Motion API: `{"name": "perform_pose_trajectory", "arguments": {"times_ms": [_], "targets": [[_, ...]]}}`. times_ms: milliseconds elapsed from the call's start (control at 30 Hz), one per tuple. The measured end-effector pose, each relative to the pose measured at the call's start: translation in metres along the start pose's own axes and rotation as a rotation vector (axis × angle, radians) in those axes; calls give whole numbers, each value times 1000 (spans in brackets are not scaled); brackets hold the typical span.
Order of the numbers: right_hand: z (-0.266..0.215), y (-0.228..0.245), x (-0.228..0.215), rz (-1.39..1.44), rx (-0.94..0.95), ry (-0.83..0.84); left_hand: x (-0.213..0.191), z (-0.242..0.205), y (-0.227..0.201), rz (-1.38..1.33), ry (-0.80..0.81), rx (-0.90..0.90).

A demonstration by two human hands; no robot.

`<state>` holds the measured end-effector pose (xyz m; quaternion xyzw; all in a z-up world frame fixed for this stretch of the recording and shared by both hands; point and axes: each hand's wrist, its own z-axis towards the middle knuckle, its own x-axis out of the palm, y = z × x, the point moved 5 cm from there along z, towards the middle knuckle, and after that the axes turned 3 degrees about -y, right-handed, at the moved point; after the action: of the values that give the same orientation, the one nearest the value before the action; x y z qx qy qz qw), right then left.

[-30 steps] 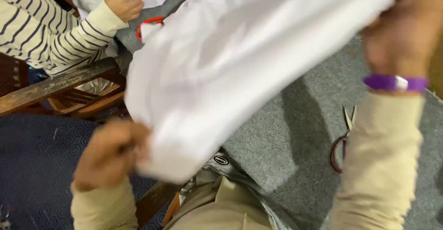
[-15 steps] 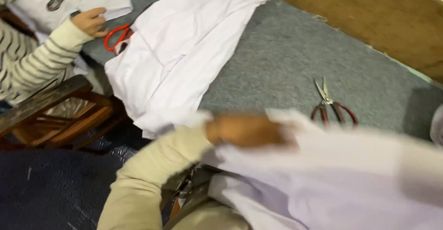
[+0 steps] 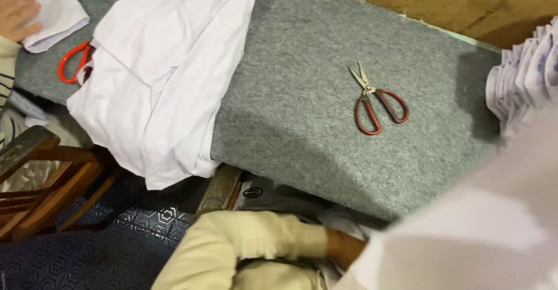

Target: Folding white shirts and trimming loose threads with scissors on a workbench in a factory setting.

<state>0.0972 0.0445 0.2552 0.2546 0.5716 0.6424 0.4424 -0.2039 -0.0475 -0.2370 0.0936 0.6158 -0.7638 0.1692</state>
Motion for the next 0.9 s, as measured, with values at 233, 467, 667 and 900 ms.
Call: {"name": "perform_pose_trajectory", "arguments": {"times_ms": [233, 467, 667, 900], "targets": [[12, -66, 67, -94, 6, 120, -110, -214, -197, 45, -66, -895], [-42, -145, -2, -908, 563, -55, -192, -285, -309, -182, -179, -945], [-86, -171, -5, -821, 775, 65, -326, -294, -299, 6, -842, -888], [-98, -149, 11, -577, 549, 27, -434, -263, -188, -128, -1464, -530]]}}
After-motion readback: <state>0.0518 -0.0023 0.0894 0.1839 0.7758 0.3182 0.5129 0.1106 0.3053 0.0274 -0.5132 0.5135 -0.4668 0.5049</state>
